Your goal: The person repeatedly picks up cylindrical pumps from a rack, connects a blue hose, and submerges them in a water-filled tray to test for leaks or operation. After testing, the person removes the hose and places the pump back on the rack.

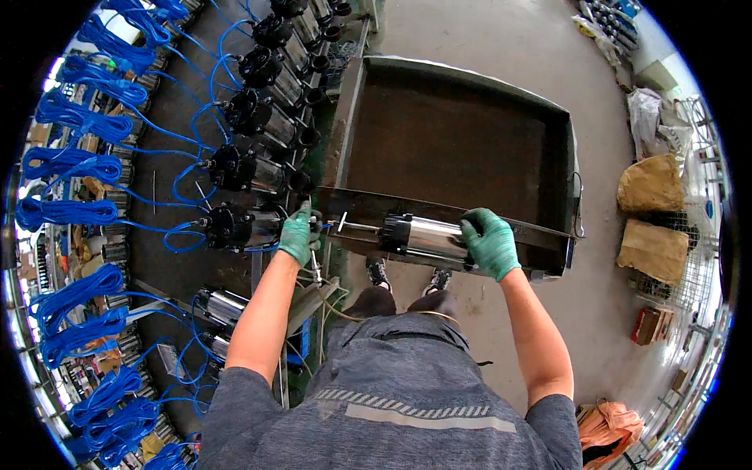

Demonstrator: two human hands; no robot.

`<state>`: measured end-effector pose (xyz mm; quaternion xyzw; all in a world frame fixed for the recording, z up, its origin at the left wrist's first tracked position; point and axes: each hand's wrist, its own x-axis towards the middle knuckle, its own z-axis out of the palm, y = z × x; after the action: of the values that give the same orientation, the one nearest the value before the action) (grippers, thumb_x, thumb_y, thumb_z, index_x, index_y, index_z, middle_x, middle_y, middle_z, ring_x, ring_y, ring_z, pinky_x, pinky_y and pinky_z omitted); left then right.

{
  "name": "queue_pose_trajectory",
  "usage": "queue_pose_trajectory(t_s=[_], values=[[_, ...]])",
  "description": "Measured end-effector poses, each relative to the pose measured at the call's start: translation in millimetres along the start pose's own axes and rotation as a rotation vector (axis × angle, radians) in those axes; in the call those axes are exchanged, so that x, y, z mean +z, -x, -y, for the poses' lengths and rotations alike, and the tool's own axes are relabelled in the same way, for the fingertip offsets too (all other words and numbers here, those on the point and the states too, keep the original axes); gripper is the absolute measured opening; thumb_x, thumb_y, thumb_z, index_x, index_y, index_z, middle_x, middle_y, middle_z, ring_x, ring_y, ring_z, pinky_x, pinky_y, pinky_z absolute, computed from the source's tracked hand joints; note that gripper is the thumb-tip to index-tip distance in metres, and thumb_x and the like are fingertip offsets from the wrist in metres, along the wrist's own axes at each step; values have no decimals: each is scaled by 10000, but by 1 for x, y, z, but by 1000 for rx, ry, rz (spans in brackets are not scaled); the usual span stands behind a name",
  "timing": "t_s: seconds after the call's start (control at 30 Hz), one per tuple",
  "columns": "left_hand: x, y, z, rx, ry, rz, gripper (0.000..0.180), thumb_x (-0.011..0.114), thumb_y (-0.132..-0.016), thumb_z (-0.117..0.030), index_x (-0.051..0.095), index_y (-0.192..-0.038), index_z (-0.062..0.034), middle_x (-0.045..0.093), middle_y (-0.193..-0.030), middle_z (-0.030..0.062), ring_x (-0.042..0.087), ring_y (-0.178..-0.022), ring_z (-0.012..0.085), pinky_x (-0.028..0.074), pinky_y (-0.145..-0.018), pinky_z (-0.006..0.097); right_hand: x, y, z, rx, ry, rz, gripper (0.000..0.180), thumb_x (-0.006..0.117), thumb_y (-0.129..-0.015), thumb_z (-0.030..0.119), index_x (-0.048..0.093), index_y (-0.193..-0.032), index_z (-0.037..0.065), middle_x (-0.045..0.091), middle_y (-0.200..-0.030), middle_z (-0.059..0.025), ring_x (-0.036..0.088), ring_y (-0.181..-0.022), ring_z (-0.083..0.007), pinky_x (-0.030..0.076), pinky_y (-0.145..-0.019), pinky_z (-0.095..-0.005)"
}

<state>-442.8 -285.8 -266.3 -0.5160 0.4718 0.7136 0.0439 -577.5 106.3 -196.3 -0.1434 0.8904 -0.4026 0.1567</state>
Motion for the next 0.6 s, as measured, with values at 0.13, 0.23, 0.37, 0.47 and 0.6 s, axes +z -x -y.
queue_pose_trajectory(t_s=[0.13, 0.23, 0.37, 0.47, 0.6], values=[[6, -8, 6, 14, -108, 90, 352, 639, -1009, -500, 657, -954, -153, 586, -704, 6, 424, -463, 106, 284, -398, 262, 7, 1, -14, 55, -122, -58, 187, 676, -926, 121, 709, -1072, 8, 737, -940, -181, 723, -834, -261, 565, -780, -357], [-7, -19, 14, -3, -82, 217, 345, 612, -1029, -487, 681, -921, -167, 610, -790, -19, 451, -502, 105, 298, -422, 257, 5, 2, 0, 88, -108, -54, 175, 663, -926, 103, 707, -1059, -2, 730, -932, -190, 721, -820, -272, 566, -777, -360], [7, -13, 8, 11, -169, 190, 372, 587, -1048, -466, 676, -932, -125, 599, -750, -5, 436, -486, 100, 310, -413, 265, 6, 2, -8, 33, -44, -72, 159, 657, -934, 103, 705, -1047, 2, 720, -923, -181, 708, -798, -276, 563, -764, -363], [6, -16, 7, 0, -165, 239, 391, 572, -1055, -468, 663, -924, -111, 587, -710, 1, 442, -479, 97, 310, -408, 262, 5, 1, -2, 60, -14, -50, 156, 654, -940, 105, 706, -1049, 6, 721, -936, -180, 709, -809, -282, 561, -764, -368], [7, -16, 6, -30, -174, 227, 399, 562, -1059, -472, 650, -916, -110, 575, -678, 1, 447, -467, 92, 311, -402, 260, 3, 0, 2, 30, 7, -46, 144, 647, -937, 96, 704, -1037, 8, 713, -944, -187, 703, -824, -328, 558, -765, -382]])
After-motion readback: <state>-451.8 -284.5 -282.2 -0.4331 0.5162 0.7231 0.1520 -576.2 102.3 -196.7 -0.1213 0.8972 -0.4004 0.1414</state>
